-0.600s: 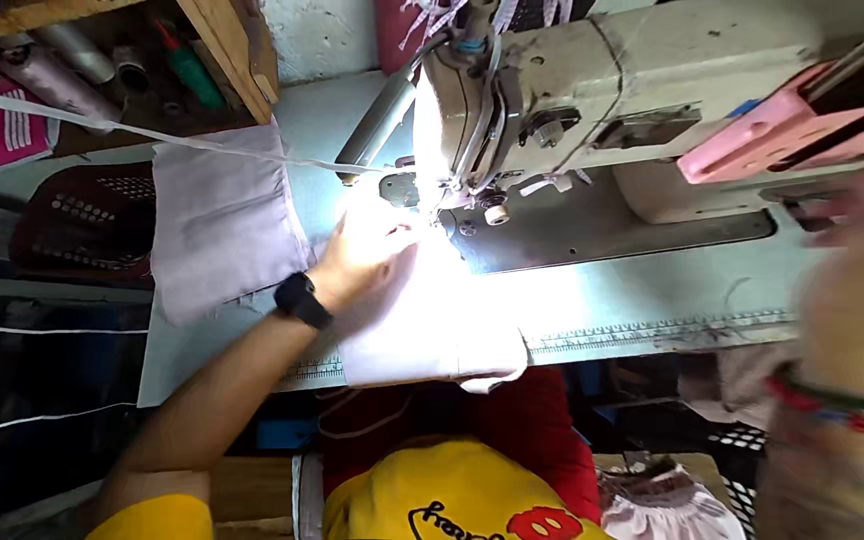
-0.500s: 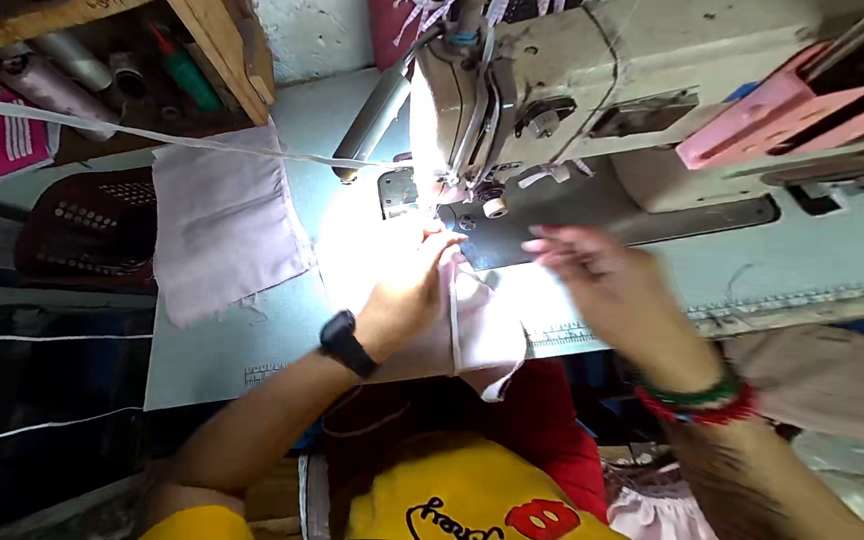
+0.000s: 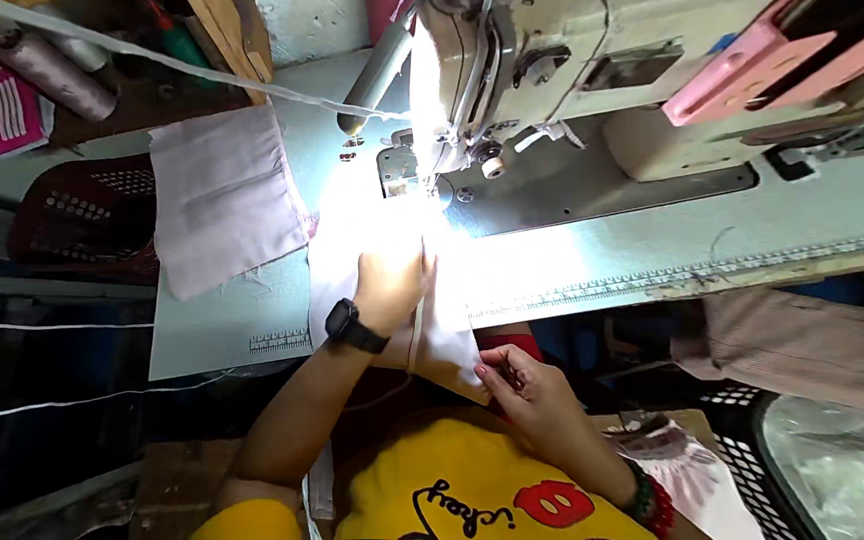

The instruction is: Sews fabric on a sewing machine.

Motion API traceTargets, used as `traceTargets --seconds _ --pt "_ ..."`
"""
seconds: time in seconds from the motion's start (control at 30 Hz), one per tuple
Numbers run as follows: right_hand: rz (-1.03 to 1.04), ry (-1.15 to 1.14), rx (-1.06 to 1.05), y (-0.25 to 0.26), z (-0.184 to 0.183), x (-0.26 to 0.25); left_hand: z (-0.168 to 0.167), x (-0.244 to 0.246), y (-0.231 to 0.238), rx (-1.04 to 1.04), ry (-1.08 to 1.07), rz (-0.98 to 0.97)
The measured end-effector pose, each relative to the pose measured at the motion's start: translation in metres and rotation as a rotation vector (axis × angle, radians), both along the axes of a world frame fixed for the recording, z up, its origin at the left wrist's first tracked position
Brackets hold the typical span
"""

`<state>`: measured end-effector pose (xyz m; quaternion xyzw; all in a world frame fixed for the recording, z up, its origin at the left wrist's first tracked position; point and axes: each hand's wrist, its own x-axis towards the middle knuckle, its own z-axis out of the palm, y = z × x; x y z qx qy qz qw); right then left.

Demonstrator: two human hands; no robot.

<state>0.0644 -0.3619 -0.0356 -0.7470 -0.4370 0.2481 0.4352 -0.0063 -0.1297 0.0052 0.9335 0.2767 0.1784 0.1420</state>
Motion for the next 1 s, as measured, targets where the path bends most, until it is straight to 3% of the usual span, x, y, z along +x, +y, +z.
traceTargets --seconds 0.07,0.13,0.27,0.43,0.5,0.63,0.87,1.0 --pt "0.001 0.036 -0.015 -0.008 -0.005 -0.006 -0.006 0.007 -0.007 0.054 -0.030 0.060" --pt "-0.005 0.081 -0.013 -0.014 -0.006 -0.010 0.001 0.008 -0.017 -0.028 -0.051 0.098" --pt "-0.019 0.054 0.058 -0.022 -0.016 -0.014 0.004 0.008 -0.016 -0.636 -0.271 0.155" --pt "-0.041 0.076 0.127 -0.032 -0.022 -0.016 -0.005 0.014 -0.004 -1.027 -0.539 0.196" --pt "-0.061 0.111 0.139 -0.035 -0.021 -0.017 -0.005 0.015 0.000 -1.039 -0.520 0.211" --pt "-0.062 0.138 0.150 -0.036 -0.020 -0.017 0.007 0.015 -0.017 -0.801 -0.367 0.264" --pt "-0.078 0.141 0.172 -0.038 -0.024 -0.020 -0.010 0.017 -0.002 -0.982 -0.551 0.228" --pt "-0.098 0.155 0.218 -0.040 -0.022 -0.023 -0.001 0.010 -0.005 -0.972 -0.406 0.212"
